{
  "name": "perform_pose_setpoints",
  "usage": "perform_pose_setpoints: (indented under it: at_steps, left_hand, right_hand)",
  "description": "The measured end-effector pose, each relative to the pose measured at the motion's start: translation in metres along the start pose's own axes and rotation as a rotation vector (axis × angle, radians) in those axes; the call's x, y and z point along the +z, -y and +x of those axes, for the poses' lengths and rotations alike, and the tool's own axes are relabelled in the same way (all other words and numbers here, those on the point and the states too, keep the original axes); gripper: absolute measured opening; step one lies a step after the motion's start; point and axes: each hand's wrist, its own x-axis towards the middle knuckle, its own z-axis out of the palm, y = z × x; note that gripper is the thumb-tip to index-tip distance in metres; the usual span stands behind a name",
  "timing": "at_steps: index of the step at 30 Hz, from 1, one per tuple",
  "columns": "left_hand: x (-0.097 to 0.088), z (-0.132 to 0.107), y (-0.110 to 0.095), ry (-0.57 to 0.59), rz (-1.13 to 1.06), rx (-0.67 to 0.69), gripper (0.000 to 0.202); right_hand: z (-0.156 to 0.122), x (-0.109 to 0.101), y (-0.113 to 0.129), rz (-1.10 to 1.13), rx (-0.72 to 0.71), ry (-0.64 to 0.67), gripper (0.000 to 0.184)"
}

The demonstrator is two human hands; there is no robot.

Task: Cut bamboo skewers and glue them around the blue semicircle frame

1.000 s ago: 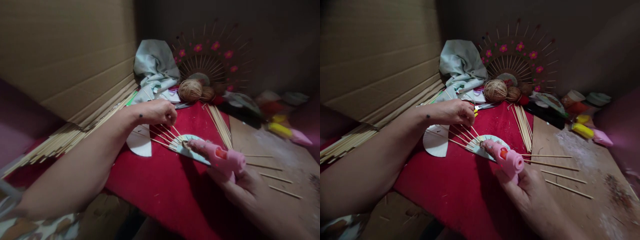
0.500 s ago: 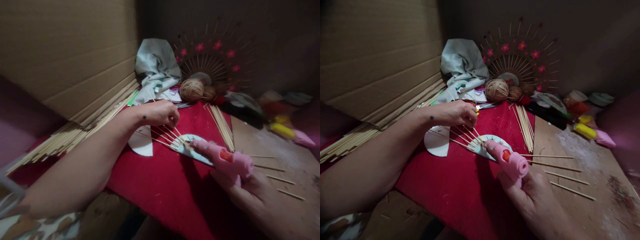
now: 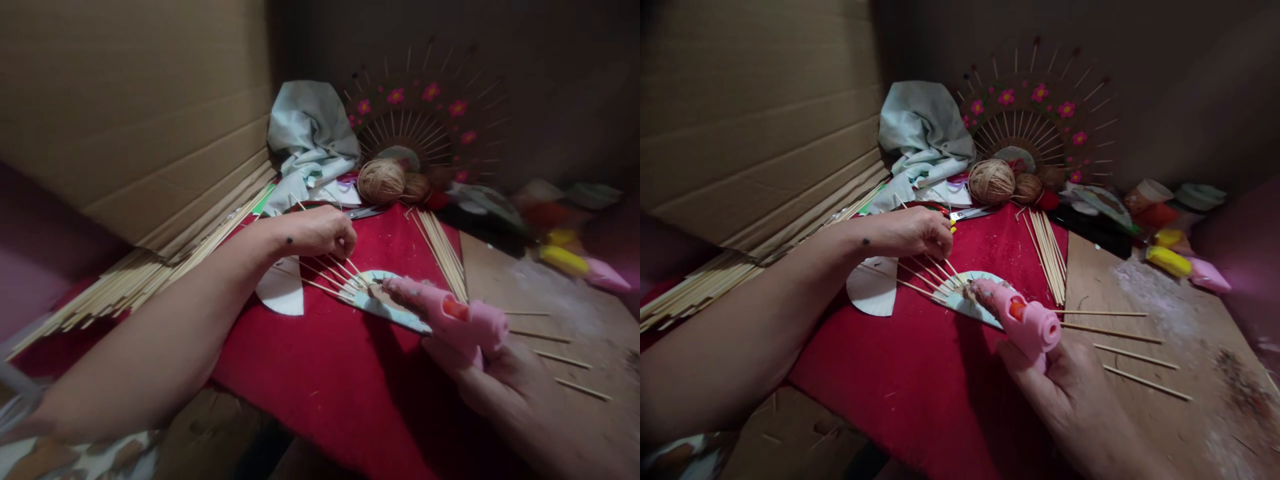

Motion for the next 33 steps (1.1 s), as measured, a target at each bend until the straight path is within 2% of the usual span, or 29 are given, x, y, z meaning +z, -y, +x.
perform_pose_setpoints:
  at_steps: [4,12,19,27,30,33]
  left_hand:
    - [0.001,0.000,0.002,-0.005,-0.010,0.029,0.015]
    - [0.003,0.002,0.005,0.001,0.027,0.089,0.016]
    - [0.005,0.003,0.005,0.009,0.055,0.095,0.017]
    - [0.003,0.003,-0.001,0.013,0.098,0.099,0.016]
    - [-0.006,-0.002,-0.008,-0.062,0.080,0.048,0.014]
    - [-0.022,-0.013,-0.011,-0.249,0.059,-0.038,0.013]
  right_hand:
    - [0.005,-0.003,0.004,-0.044,-0.029,0.072,0.042]
    - [0.004,-0.002,0.004,-0.072,-0.092,0.052,0.046]
    - [-0.001,-0.002,-0.002,-0.028,-0.014,0.093,0.040]
    - [-0.007,0.006,-0.013,0.161,0.090,0.111,0.043]
    - [-0.008,0.007,-0.015,0.211,0.088,0.126,0.044]
    - [-0.009,0.007,-0.017,0.206,0.079,0.108,0.044]
